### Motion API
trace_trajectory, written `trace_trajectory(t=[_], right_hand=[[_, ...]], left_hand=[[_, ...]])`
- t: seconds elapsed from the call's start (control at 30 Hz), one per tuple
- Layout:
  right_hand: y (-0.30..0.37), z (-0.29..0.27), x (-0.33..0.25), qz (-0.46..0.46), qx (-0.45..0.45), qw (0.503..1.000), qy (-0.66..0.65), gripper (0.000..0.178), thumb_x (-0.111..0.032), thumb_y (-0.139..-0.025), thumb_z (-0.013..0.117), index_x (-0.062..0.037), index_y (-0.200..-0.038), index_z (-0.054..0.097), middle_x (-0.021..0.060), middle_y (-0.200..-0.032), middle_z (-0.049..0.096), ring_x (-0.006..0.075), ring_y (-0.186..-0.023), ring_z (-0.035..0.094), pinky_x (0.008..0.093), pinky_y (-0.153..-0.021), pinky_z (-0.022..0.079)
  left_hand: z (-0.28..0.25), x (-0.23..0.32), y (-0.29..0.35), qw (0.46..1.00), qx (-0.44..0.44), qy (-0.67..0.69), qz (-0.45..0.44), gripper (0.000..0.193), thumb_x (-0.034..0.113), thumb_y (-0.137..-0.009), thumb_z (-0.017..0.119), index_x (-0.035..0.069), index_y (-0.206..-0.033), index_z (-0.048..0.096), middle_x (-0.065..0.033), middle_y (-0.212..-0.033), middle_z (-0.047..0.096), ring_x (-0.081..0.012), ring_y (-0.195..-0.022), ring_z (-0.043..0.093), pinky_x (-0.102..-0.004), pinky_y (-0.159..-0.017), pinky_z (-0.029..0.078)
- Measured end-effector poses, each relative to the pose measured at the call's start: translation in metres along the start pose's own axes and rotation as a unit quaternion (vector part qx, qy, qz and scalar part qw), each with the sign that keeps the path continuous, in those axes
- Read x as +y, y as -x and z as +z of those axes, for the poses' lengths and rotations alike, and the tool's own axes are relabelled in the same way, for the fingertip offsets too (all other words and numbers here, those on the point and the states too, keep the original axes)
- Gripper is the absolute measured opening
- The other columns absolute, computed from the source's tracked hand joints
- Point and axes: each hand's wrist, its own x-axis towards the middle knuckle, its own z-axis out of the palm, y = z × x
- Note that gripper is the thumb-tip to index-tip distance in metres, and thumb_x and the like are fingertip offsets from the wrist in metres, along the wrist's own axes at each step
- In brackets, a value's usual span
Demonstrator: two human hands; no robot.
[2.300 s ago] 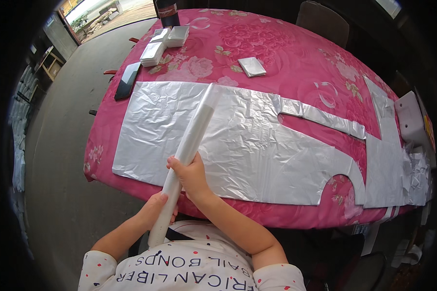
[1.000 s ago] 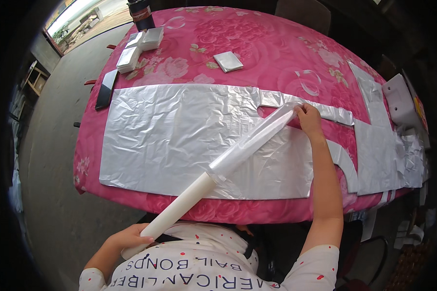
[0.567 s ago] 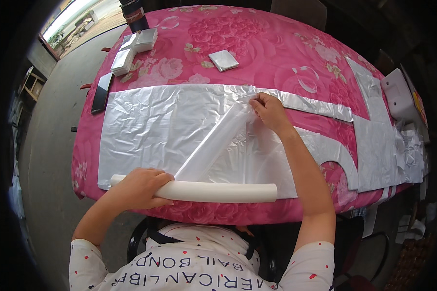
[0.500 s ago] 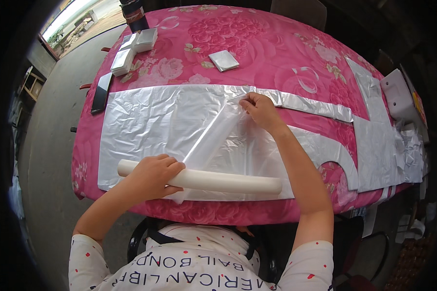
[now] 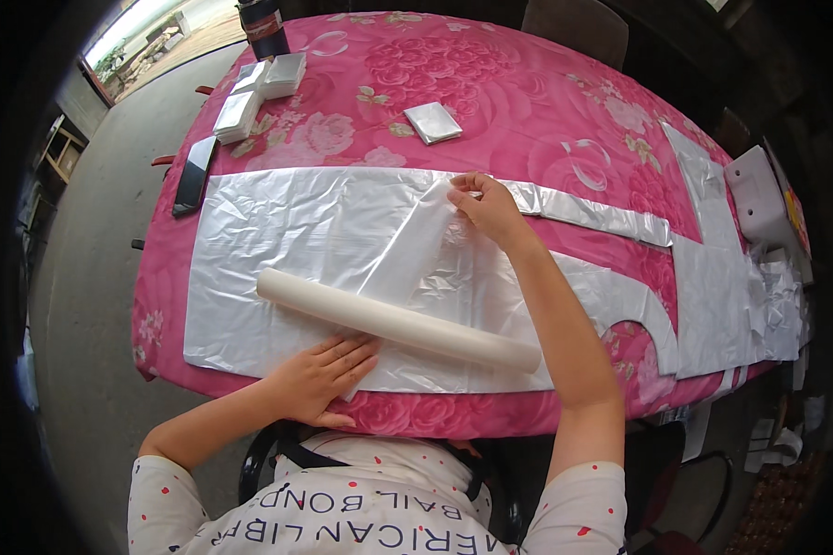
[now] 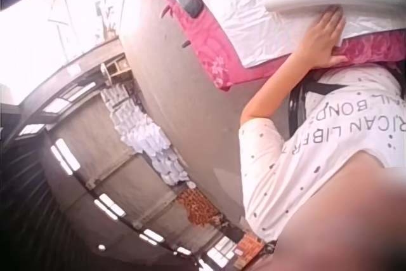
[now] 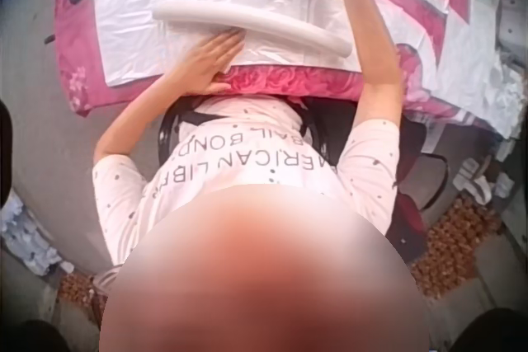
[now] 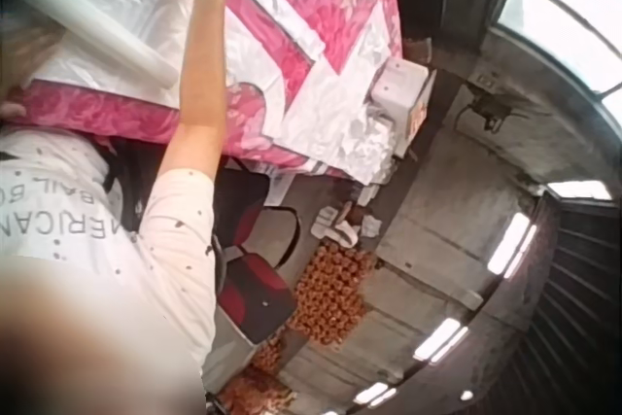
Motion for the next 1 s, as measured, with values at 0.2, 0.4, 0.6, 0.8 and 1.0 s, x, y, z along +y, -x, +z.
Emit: trace_trajectory(t=[0.2,0.4,0.6,0.8,1.0], right_hand=[[0.085,0.023,-0.029,-0.136,-0.059,0.982,0.119,0.041,-0.023,-0.083,0.062,-0.0030,-0.118,0.054,0.0110,-0.108,0.058,0.0205,-0.091,0.057,0.0304,-0.078,0.045],[0.175,0.061,-0.016,-0.247,-0.106,0.913,0.305,0.046,-0.015,-0.078,0.064,-0.0070,-0.121,0.052,0.0117,-0.108,0.058,0.0278,-0.097,0.053,0.0355,-0.083,0.045],[0.156,-0.013,0.017,-0.167,0.074,0.905,0.385,0.049,-0.011,-0.078,0.063,-0.0080,-0.125,0.050,0.0115,-0.104,0.059,0.0287,-0.095,0.053,0.0358,-0.080,0.045],[0.148,-0.077,0.040,-0.088,0.208,0.879,0.420,0.048,-0.007,-0.078,0.062,-0.0068,-0.124,0.051,0.0129,-0.107,0.058,0.0304,-0.097,0.053,0.0363,-0.083,0.043],[0.189,0.010,-0.017,-0.264,-0.049,0.920,0.287,0.049,-0.006,-0.070,0.065,-0.0084,-0.118,0.055,0.0090,-0.105,0.058,0.0285,-0.095,0.053,0.0383,-0.084,0.042]], left_hand=[[0.024,0.049,0.002,0.995,0.013,-0.030,-0.094,0.083,0.062,-0.080,0.041,-0.002,-0.133,0.034,-0.0200,-0.142,0.027,-0.0306,-0.133,0.025,-0.0419,-0.109,0.016],[0.039,0.066,-0.005,0.990,0.037,-0.048,-0.125,0.082,0.061,-0.077,0.049,0.001,-0.131,0.039,-0.0213,-0.141,0.030,-0.0331,-0.132,0.027,-0.0452,-0.107,0.019],[0.040,0.069,-0.003,0.993,0.050,-0.022,-0.106,0.080,0.058,-0.077,0.051,0.003,-0.133,0.037,-0.0193,-0.143,0.027,-0.0309,-0.134,0.022,-0.0442,-0.108,0.017],[0.018,0.038,0.003,0.998,0.007,0.065,0.026,0.081,0.048,-0.078,0.055,0.005,-0.140,0.024,-0.0139,-0.147,0.019,-0.0256,-0.137,0.017,-0.0399,-0.110,0.015],[0.029,0.051,-0.007,0.999,-0.001,-0.038,-0.007,0.065,0.032,-0.079,0.053,0.007,-0.136,0.034,-0.0122,-0.143,0.029,-0.0252,-0.135,0.024,-0.0416,-0.110,0.017]])
